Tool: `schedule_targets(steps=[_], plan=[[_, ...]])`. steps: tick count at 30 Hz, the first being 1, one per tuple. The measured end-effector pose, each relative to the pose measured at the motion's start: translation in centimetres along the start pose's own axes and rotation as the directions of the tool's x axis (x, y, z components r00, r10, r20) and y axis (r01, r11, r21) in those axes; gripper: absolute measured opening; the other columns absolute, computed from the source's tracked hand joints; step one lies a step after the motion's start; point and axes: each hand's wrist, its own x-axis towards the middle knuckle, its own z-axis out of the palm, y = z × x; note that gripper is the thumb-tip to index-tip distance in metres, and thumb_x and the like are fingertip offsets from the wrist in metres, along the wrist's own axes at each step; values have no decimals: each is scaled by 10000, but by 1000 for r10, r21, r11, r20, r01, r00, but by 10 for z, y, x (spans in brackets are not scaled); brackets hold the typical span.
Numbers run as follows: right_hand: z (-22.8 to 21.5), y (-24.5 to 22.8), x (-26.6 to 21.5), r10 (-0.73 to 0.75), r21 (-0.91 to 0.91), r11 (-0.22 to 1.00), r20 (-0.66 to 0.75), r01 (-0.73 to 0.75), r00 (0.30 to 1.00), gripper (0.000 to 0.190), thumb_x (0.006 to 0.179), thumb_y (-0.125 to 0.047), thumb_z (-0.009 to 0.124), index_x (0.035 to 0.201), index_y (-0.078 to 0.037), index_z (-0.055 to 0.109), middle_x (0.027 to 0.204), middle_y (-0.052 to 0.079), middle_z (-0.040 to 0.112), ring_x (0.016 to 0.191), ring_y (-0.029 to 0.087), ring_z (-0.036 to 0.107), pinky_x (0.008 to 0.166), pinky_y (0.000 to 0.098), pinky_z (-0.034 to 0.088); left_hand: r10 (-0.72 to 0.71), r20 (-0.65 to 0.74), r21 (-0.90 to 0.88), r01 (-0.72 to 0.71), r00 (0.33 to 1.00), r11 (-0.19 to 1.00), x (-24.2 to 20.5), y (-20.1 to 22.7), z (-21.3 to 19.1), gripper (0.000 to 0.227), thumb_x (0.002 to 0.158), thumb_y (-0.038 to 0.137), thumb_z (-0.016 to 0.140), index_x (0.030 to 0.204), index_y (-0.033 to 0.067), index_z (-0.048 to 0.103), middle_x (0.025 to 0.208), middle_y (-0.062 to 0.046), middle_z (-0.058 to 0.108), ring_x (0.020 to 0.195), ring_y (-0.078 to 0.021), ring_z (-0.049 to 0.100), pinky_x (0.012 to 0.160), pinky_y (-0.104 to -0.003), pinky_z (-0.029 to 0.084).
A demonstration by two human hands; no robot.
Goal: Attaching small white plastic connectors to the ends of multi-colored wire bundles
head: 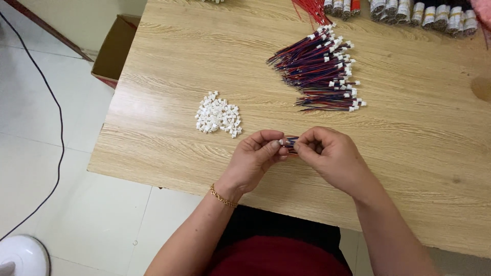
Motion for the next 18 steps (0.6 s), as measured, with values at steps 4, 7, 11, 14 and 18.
schedule_targets(steps=[4, 7, 11, 14, 18], plan=[[-3, -3, 1, 24, 8, 1000, 61, -24, 998, 49, 807, -56, 704, 803, -8, 715, 644, 54, 547, 632, 125, 507, 551, 265, 454, -4, 15, -3, 4, 1000, 1000, 3, -7, -8, 173, 915, 11, 612, 1081, -28, 641, 1008, -138, 690, 840, -198, 719, 757, -293, 613], [-3, -4, 3, 21, -5, 1000, 91, -21, 996, 47, 808, -56, 704, 803, -13, 721, 642, 46, 551, 632, 121, 496, 550, 269, 452, -6, 22, 2, 6, 1000, 1000, 2, -6, -6, 166, 914, 24, 622, 1071, -25, 646, 1024, -137, 694, 845, -196, 716, 761, -301, 611], [-3, -6, 3, 22, -24, 1000, 91, -20, 996, 42, 801, -51, 700, 801, -11, 711, 638, 50, 542, 629, 122, 499, 545, 264, 443, 5, 30, 27, -5, 1000, 1000, 1, -5, -5, 161, 910, 12, 622, 1065, -23, 649, 1024, -137, 696, 839, -195, 720, 758, -301, 613], [-5, -5, 3, 40, -51, 998, 98, -35, 994, 46, 798, -68, 711, 792, -23, 718, 631, 54, 558, 619, 123, 505, 547, 269, 450, 1, 32, 43, -2, 999, 999, -3, 2, 1, 205, 906, 3, 624, 1109, -21, 629, 1015, -139, 697, 836, -203, 722, 758, -303, 614], [-6, -11, 2, 45, -129, 991, 113, -31, 993, 60, 790, -86, 715, 795, -26, 722, 631, 72, 569, 630, 142, 523, 565, 288, 461, 18, 40, 92, -22, 999, 996, -2, 3, 1, 296, 893, 2, 641, 1183, -10, 584, 991, -127, 701, 819, -196, 723, 748, -297, 619]])
